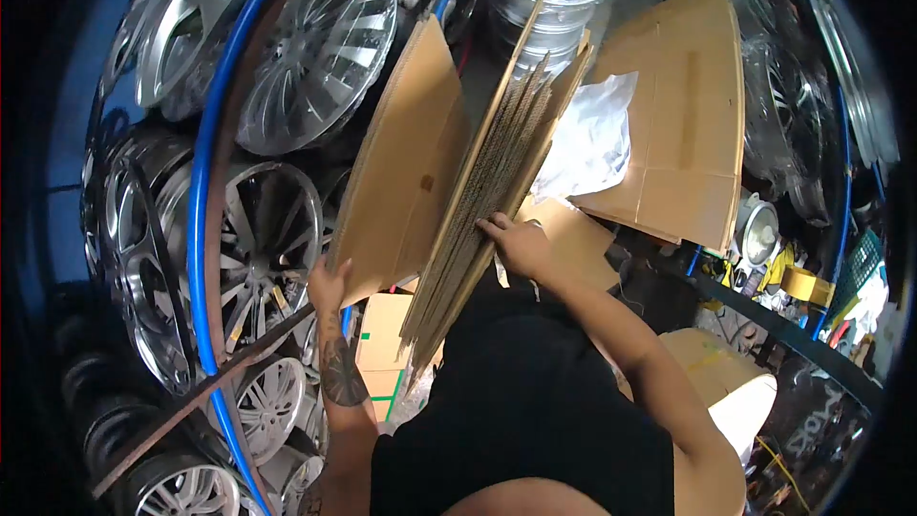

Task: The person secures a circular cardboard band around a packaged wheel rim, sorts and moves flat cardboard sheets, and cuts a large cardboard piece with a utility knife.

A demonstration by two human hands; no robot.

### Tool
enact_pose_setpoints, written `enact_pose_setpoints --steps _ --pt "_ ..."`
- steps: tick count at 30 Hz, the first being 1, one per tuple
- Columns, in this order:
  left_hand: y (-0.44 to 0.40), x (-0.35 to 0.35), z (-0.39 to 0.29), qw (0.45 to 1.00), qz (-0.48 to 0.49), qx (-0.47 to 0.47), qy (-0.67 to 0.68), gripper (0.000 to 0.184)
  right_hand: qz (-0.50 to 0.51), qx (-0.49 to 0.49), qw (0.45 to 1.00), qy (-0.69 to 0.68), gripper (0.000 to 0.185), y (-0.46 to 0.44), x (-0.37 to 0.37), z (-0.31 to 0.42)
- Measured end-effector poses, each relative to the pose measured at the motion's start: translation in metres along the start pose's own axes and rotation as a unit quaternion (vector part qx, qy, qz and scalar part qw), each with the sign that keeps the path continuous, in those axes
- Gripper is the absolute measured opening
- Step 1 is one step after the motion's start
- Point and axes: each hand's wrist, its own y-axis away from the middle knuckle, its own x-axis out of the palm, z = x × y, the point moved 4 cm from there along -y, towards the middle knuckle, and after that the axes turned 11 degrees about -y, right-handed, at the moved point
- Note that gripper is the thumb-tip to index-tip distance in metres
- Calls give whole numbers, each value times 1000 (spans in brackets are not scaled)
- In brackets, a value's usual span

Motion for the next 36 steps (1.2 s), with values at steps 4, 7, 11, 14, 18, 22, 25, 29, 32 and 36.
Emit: enact_pose_setpoints --steps 4,7,11,14,18,22,25,29,32,36 --pt "12 -9 -11 999 -7 -15 -44 66 -6 -20 1000 -2 72 -3 4 -4" --pt "21 -4 -27 999 14 -17 -35 70 6 -17 1000 -12 72 -6 3 -4" --pt "39 38 -27 980 157 78 -98 63 -6 -28 1000 -8 74 -7 5 -2" --pt "77 67 -60 969 235 63 -42 70 22 -17 999 -42 73 -12 4 -3" --pt "89 90 -70 983 133 113 62 74 12 -19 1000 -20 65 -8 -6 8" --pt "92 73 -79 984 124 95 88 68 -1 -22 1000 11 58 -12 3 6" --pt "85 79 -73 988 136 29 72 64 19 -28 998 47 57 -17 9 7" --pt "53 31 -85 992 38 110 44 57 42 -30 998 48 56 -33 1 25" --pt "55 -93 -134 982 92 164 6 54 38 -67 996 33 56 -43 1 26" --pt "108 -260 -158 971 139 191 -26 48 8 -90 996 27 53 -58 8 27"
